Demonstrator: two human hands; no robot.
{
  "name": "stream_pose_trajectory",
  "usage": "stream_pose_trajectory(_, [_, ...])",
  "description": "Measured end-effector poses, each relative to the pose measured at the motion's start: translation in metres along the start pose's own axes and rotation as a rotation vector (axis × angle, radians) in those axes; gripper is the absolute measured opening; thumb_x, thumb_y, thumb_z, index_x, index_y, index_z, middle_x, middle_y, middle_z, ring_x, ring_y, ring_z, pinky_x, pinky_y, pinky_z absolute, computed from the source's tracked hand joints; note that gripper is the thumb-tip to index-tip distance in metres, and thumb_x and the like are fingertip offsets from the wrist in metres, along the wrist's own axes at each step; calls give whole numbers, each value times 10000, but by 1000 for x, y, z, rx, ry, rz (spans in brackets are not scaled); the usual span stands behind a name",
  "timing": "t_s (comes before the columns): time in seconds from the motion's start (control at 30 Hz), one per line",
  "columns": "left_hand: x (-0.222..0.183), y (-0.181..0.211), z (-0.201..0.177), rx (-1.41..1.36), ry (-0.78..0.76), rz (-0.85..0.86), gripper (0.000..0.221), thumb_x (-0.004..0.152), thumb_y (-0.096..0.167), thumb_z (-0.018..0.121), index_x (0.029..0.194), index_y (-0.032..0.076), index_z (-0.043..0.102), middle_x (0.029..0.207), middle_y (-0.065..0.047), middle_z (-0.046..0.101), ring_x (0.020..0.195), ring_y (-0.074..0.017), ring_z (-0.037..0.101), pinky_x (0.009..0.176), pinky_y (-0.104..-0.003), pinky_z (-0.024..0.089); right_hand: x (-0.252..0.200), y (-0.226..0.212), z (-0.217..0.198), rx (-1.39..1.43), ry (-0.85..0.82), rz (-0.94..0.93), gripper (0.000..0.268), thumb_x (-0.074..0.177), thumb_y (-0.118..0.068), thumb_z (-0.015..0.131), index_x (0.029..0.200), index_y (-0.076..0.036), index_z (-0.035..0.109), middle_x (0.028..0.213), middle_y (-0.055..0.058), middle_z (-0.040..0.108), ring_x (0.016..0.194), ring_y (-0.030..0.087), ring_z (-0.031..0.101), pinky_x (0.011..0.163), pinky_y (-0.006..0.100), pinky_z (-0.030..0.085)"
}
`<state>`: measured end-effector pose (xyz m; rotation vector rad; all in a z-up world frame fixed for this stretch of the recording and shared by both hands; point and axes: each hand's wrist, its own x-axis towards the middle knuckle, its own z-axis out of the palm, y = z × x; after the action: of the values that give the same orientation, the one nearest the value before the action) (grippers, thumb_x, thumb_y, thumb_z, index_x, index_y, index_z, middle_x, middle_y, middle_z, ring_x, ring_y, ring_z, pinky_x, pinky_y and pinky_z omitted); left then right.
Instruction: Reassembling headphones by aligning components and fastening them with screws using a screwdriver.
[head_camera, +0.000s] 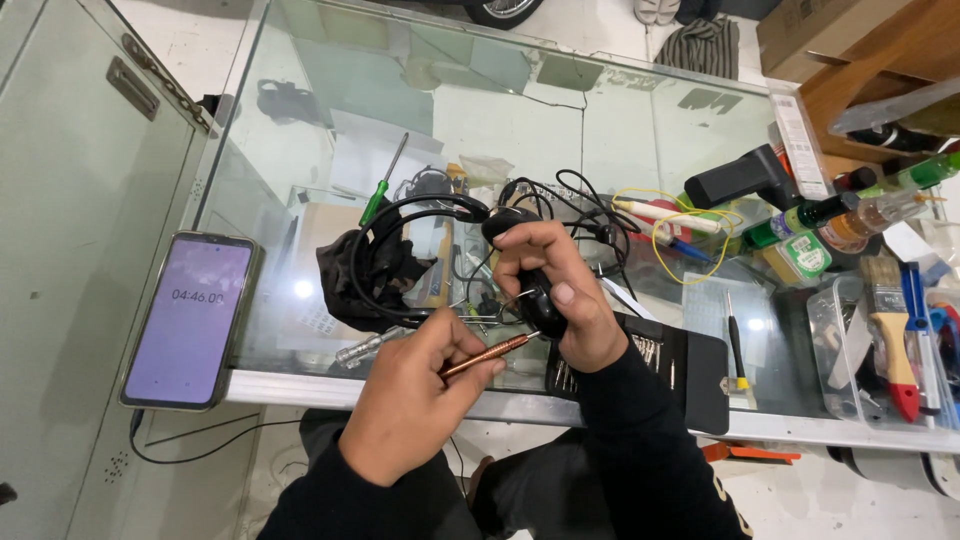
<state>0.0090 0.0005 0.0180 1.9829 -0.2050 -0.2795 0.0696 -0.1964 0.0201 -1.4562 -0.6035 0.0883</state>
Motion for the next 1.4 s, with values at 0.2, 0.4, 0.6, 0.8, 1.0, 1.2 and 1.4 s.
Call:
stream_pose_trajectory(0.2, [2,-11,7,125,60,189,401,1045,328,567,707,129,483,569,-5,556,500,-204,516,502,-393,345,-1,6,-1,72,1,16,626,992,-614,469,1301,-69,465,827,80,483,739,155,428,695,300,373])
stream_pose_trajectory(0.4, [1,2,1,49,-38,21,252,918,281,752,940,163,530,775,24,688,599,-191,606,576,-360,427,-5,18,-5,145,12,29,618,986,-588,499,1308,-62,457,817,80,472,737,151,423,714,296,375])
stream_pose_trajectory(0.6, [7,-3,6,147,113,236,271,981,324,684,808,128,612,622,-23,645,516,-254,597,495,-425,372,-4,37,-9,325,107,-86,538,978,-491,558,1269,-43,491,816,100,505,736,208,535,708,332,457])
stream_pose_trajectory(0.8, [9,0,6,168,76,231,271,1018,361,621,879,128,604,636,-61,631,535,-299,586,484,-455,369,-4,46,-14,515,180,-103,461,982,-428,541,1242,-49,505,790,117,478,697,257,506,667,360,453])
stream_pose_trajectory(1.0, [12,9,10,124,44,182,289,1027,355,589,878,119,514,649,-120,602,575,-385,573,506,-511,352,-6,50,-21,730,207,-8,477,991,-428,552,1316,-79,527,857,87,492,724,243,486,629,384,423])
stream_pose_trajectory(1.2, [14,20,13,75,47,234,203,995,235,581,872,106,483,746,-72,629,666,-362,631,534,-518,405,-9,54,-28,841,138,1,462,1049,-424,515,1377,-100,533,903,66,461,742,206,446,644,361,381])
stream_pose_trajectory(1.4, [16,25,22,144,178,382,131,979,195,591,914,96,534,829,-86,616,717,-365,633,535,-544,439,-8,53,-24,808,150,-20,489,1041,-452,531,1382,-102,543,885,78,475,763,222,482,707,390,427])
